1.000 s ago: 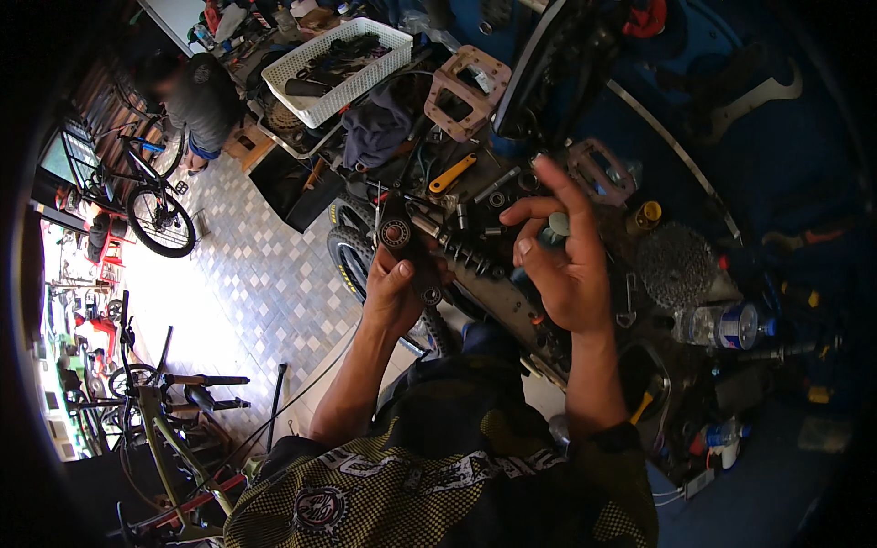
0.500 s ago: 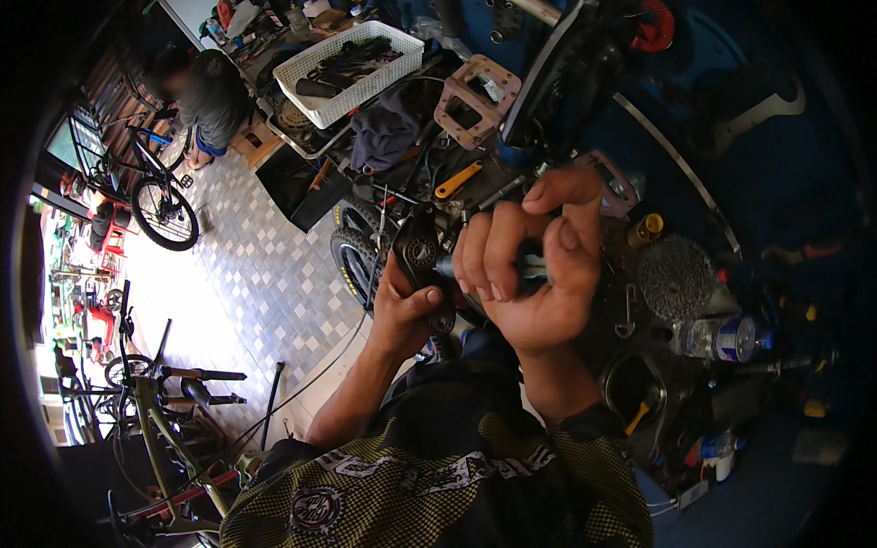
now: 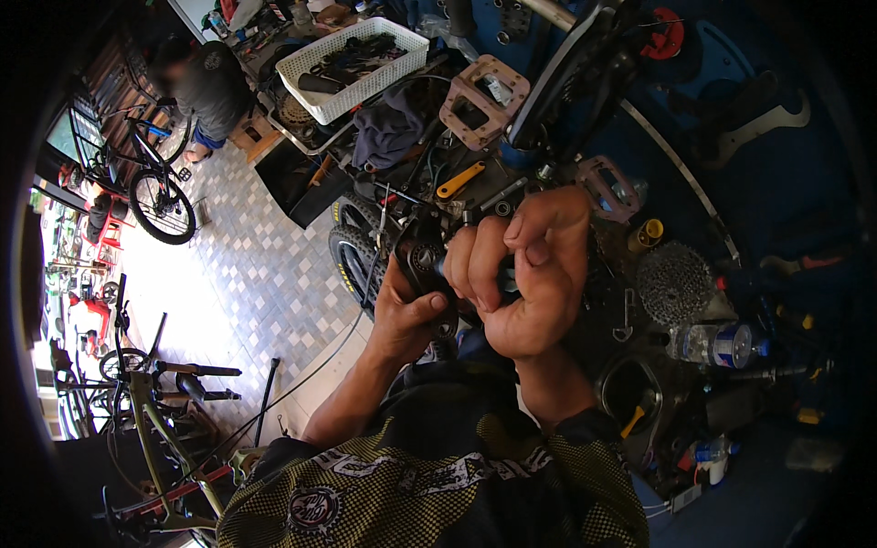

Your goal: The person assembles a bicycle hub by inserting bearings and washers into the hub shell, using a grease syringe to apply lubricant, and wiping the components with a cloth. The assembly is performed at a workbench in a bicycle repair shop.

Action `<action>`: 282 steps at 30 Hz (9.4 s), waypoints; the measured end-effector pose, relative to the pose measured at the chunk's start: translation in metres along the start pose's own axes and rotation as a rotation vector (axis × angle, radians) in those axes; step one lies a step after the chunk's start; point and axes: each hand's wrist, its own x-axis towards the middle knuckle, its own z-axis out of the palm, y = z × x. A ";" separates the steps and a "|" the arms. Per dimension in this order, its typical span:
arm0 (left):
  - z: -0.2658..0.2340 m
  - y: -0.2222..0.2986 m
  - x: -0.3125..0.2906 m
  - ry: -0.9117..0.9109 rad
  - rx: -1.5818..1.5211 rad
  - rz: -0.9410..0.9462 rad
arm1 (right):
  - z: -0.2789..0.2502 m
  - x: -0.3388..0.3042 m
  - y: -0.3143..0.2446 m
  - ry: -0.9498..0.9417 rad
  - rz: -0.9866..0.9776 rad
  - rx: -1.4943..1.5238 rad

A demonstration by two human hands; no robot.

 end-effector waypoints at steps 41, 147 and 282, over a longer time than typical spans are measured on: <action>-0.018 0.002 0.010 -0.073 -0.093 -0.095 | -0.007 -0.001 -0.013 0.047 -0.060 0.087; -0.085 -0.029 0.005 0.035 0.203 -0.173 | -0.215 -0.131 0.109 -0.225 0.898 -1.606; -0.049 0.002 0.030 0.229 0.055 0.110 | -0.011 -0.082 0.051 -0.276 0.179 -1.244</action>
